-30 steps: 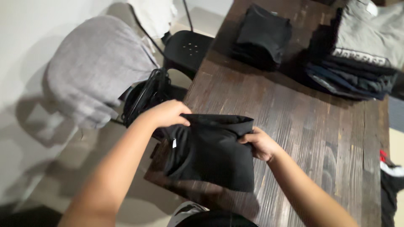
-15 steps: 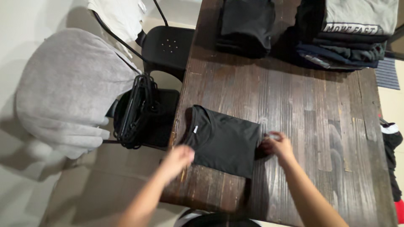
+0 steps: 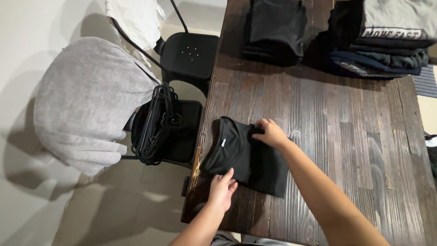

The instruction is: The person folds several items of clothing on a wooden table, including a grey t-shirt, black shorts, and a red basketball jersey, while occasionally using a plastic hanger to organize the garments.

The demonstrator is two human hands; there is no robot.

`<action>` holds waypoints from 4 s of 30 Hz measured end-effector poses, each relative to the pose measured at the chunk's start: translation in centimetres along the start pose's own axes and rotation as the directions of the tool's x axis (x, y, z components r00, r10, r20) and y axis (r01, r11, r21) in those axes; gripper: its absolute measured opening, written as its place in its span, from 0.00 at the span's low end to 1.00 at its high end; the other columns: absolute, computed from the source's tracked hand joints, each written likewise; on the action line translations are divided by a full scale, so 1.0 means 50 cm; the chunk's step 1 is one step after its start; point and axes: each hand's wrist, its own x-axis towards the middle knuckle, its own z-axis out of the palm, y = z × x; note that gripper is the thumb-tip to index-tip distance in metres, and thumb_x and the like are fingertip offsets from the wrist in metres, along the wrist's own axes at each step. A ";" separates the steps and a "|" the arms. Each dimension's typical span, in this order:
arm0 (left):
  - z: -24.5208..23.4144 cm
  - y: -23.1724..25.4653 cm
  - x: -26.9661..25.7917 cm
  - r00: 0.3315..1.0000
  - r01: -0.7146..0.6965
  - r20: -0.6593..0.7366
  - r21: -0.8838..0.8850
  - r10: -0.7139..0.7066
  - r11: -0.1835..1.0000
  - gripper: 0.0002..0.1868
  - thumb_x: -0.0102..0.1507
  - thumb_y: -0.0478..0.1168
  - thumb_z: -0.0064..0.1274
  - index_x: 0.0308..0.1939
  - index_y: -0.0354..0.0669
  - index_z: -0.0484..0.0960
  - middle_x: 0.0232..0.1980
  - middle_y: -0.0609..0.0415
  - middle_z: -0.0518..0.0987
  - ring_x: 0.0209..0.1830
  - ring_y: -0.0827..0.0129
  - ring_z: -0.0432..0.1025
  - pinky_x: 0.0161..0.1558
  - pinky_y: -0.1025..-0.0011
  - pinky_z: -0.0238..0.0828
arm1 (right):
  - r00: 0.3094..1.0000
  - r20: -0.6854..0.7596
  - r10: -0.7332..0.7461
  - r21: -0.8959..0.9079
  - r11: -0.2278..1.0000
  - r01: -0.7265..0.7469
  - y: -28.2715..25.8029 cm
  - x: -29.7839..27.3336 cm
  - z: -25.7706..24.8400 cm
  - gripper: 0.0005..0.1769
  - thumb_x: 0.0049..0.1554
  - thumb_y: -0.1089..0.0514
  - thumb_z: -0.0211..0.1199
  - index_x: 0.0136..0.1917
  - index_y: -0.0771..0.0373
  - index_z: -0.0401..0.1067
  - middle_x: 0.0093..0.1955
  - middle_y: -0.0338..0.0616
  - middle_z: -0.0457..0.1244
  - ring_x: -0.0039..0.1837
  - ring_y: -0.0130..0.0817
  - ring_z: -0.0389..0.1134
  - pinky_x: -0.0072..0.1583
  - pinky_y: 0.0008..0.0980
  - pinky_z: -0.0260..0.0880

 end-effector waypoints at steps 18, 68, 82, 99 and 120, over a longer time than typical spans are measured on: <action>0.311 0.284 -0.011 0.758 -0.652 0.484 0.542 0.438 0.530 0.40 0.59 0.32 0.57 0.74 0.42 0.59 0.66 0.49 0.75 0.63 0.64 0.71 0.64 0.66 0.67 | 0.976 0.194 -0.096 0.595 0.802 -0.039 -0.088 -0.060 -0.186 0.35 0.52 0.74 0.61 0.71 0.55 0.72 0.71 0.47 0.66 0.74 0.39 0.63 0.74 0.36 0.59; 0.833 0.276 0.129 0.128 -0.991 0.686 0.069 0.716 0.112 0.03 0.71 0.34 0.54 0.48 0.38 0.79 0.44 0.58 0.77 0.42 0.76 0.69 0.48 0.77 0.69 | 0.455 -0.877 0.153 0.338 0.870 0.359 -0.031 0.081 -0.409 0.09 0.59 0.66 0.68 0.54 0.67 0.76 0.52 0.41 0.67 0.51 0.27 0.68 0.55 0.25 0.69; 0.898 -0.108 -0.030 0.305 -0.904 0.881 0.149 0.362 0.400 0.06 0.70 0.37 0.55 0.43 0.37 0.82 0.38 0.60 0.78 0.35 0.80 0.69 0.40 0.79 0.68 | 0.311 -0.919 0.241 0.364 0.822 0.439 0.128 -0.309 -0.497 0.11 0.61 0.69 0.65 0.57 0.71 0.74 0.56 0.45 0.66 0.58 0.30 0.67 0.61 0.26 0.67; 1.219 -0.736 0.342 0.077 -0.972 0.990 0.100 0.114 -0.214 0.05 0.64 0.38 0.57 0.36 0.39 0.82 0.34 0.46 0.79 0.36 0.49 0.74 0.40 0.57 0.71 | 0.387 -0.599 0.701 0.799 0.556 0.228 1.042 -0.411 -0.548 0.10 0.58 0.67 0.66 0.54 0.70 0.76 0.49 0.38 0.69 0.50 0.21 0.69 0.54 0.21 0.68; 1.294 -0.713 0.377 0.238 -0.930 0.970 0.240 0.042 -0.277 0.05 0.62 0.35 0.59 0.33 0.39 0.79 0.30 0.50 0.76 0.33 0.55 0.73 0.38 0.59 0.70 | 0.549 -0.095 0.830 -0.037 0.548 -0.836 1.482 -0.036 -0.363 0.27 0.61 0.33 0.57 0.68 0.43 0.69 0.73 0.60 0.50 0.68 0.67 0.58 0.62 0.55 0.69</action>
